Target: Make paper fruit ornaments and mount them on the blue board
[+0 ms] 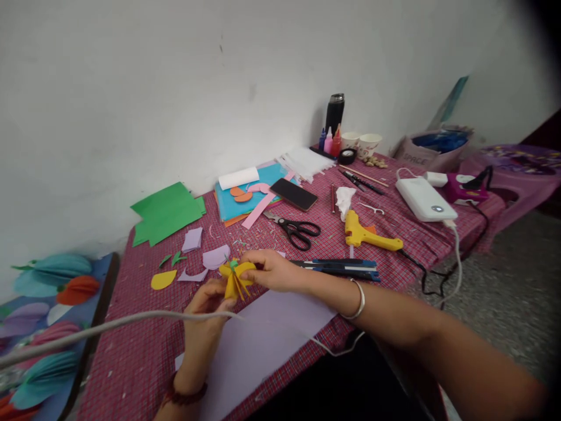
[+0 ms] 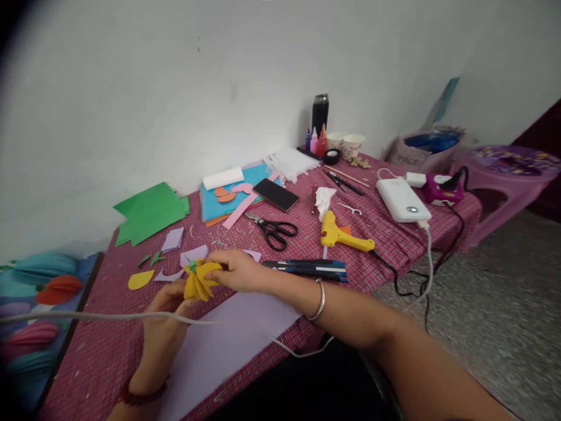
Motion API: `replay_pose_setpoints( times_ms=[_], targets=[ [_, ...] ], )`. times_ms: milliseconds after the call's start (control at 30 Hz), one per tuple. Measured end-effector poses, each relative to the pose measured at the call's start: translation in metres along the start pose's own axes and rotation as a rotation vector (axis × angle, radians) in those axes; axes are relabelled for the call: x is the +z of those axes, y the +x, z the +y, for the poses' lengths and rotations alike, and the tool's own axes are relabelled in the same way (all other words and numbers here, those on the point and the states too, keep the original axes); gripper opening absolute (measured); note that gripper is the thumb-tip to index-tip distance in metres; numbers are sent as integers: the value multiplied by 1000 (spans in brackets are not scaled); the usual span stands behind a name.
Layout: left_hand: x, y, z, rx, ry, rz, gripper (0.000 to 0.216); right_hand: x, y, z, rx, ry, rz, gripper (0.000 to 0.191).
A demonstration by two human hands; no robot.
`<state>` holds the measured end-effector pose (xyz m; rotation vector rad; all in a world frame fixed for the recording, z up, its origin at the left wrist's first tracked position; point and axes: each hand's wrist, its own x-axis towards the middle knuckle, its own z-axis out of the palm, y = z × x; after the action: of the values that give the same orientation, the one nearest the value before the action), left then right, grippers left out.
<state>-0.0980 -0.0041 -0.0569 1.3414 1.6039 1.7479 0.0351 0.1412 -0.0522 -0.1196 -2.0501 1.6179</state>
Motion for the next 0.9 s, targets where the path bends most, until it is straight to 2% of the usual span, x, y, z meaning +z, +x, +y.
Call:
replay_pose_setpoints(
  times_ms=[133,233,333,500,600,767,900],
  targets=[
    [-7,-2,-2,-70,82,107,13,-2,0,-1,-25,-30,-22,10],
    [-11,-1,-4,-39,157,119,10,-3,0,1,-63,-81,7,10],
    [-13,-1,-6,-12,199,39,6,-4,-1,5,-126,-184,26,7],
    [-16,0,-13,-94,69,-103,6,-5,-3,9,-153,-282,-6,5],
    [-18,1,-15,-123,37,-141,9,-4,-5,10,-138,-290,-48,6],
    [-18,6,-11,-119,-30,-185,31,-2,-7,9,-154,-244,-77,5],
    [-16,8,-7,-126,-35,-200,34,-1,-7,7,-131,-224,-77,4]
  ],
)
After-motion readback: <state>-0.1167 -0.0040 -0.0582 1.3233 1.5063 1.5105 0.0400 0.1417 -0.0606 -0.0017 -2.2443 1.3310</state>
